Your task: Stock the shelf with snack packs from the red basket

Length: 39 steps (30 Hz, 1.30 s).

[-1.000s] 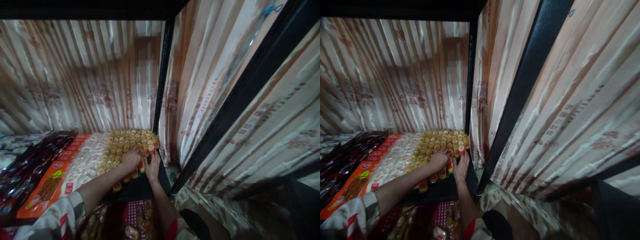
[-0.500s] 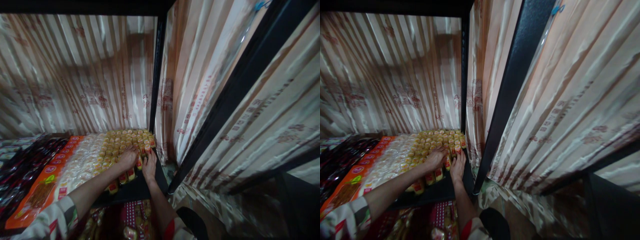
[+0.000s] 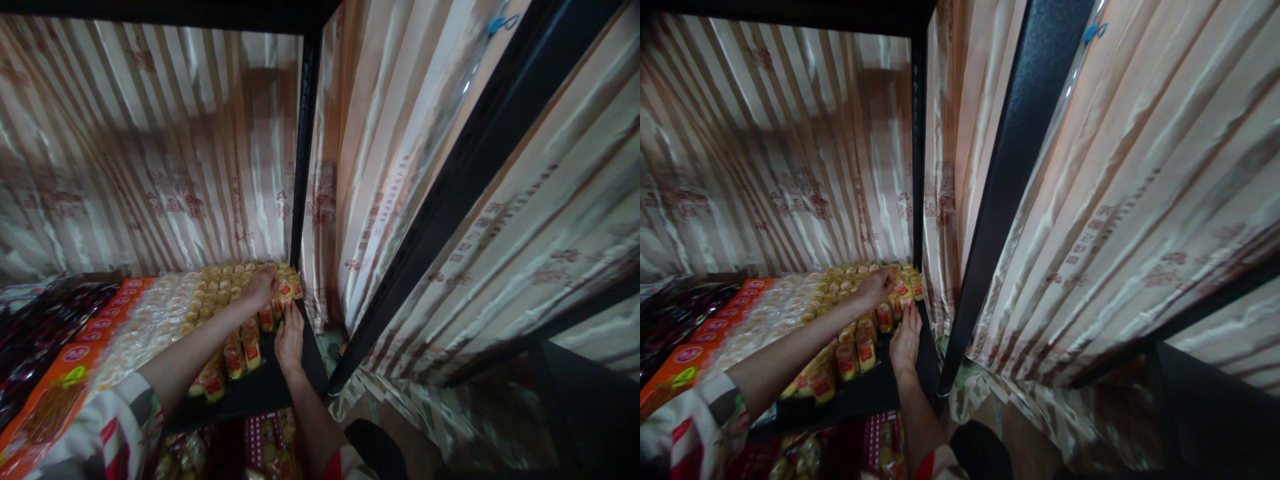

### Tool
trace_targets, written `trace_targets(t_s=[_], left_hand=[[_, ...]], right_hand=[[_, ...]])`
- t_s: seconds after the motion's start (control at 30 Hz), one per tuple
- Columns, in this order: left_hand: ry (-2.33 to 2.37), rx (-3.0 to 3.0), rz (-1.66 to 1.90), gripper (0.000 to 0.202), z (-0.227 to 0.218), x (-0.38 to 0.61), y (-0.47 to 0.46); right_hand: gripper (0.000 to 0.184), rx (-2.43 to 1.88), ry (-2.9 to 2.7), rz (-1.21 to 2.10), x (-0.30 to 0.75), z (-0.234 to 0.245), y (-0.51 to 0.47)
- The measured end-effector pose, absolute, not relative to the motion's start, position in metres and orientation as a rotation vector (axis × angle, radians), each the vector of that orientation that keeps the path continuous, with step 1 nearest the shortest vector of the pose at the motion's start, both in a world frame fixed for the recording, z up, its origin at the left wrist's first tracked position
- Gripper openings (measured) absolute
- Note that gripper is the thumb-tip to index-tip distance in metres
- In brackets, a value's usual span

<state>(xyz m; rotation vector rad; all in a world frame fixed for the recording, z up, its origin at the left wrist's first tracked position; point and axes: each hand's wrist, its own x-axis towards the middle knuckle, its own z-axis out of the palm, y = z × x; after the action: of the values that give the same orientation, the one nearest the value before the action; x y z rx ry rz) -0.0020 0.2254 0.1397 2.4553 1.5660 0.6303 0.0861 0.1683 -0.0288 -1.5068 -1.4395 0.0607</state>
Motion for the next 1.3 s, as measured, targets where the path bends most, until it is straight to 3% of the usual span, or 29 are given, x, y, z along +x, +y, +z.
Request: trace_targets(t_s=[0.63, 1.3], left_hand=[[1.37, 2.579, 0.409, 0.039, 0.118, 0.043, 0.262], [1.316, 2.742, 0.12, 0.025, 0.104, 0.066, 0.274]], right_hand=[[0.06, -1.54, -1.42, 0.09, 0.085, -0.022, 0.165], [0.062, -1.631, -1.393, 0.035, 0.084, -0.019, 0.162]])
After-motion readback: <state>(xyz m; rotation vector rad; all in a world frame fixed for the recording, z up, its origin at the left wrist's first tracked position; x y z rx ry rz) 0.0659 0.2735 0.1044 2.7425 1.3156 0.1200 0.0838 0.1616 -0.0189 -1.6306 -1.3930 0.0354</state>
